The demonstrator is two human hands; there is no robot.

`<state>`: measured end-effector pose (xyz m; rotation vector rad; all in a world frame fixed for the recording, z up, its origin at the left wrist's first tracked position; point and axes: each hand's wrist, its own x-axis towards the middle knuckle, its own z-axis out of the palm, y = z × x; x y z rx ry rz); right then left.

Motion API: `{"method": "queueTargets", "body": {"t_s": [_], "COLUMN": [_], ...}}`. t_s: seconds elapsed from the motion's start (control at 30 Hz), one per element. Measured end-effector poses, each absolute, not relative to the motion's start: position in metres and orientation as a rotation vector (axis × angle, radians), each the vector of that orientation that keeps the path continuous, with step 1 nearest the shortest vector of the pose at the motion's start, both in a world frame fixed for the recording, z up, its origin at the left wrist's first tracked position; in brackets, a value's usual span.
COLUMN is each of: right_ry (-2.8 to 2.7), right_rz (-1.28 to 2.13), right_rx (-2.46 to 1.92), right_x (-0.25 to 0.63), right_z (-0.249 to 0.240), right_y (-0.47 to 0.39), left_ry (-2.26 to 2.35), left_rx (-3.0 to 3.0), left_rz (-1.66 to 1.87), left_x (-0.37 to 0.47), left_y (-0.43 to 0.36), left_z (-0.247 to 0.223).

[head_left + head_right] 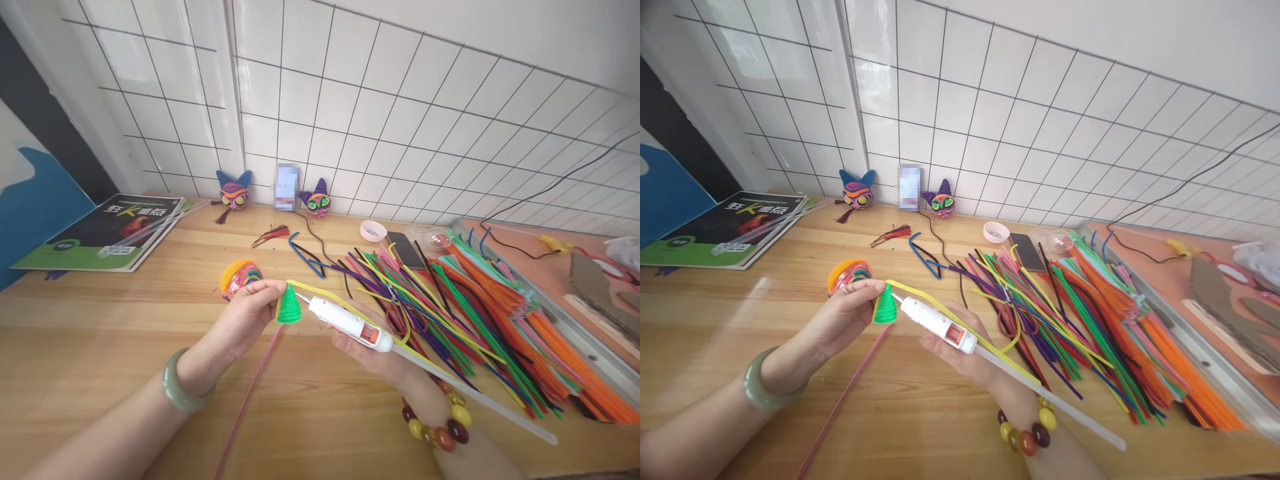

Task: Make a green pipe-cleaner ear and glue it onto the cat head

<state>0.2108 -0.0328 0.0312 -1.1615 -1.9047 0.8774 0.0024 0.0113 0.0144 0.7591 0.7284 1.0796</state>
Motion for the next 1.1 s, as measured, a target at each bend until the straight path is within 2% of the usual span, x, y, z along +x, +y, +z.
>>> {"method": "queueTargets", "body": {"t_s": [0.3,1.1], "right_ry": [-1.995,-2.086], "right_rz": [0.806,0.703], "right_rx": [-1.246,-1.228], "right_x": [0.2194,0.22], "right_z": [0.0202,0.0292], "right_y": [-0.0322,-0.0342], "left_ry": [0.757,0.794], "left_rx": [0.818,0.863], "left_rz": [1.041,1.002], "left_x": [0.0018,0.0003], "left_y": [0.0108,0.0107], "left_z": [0.0156,0.0134]}}
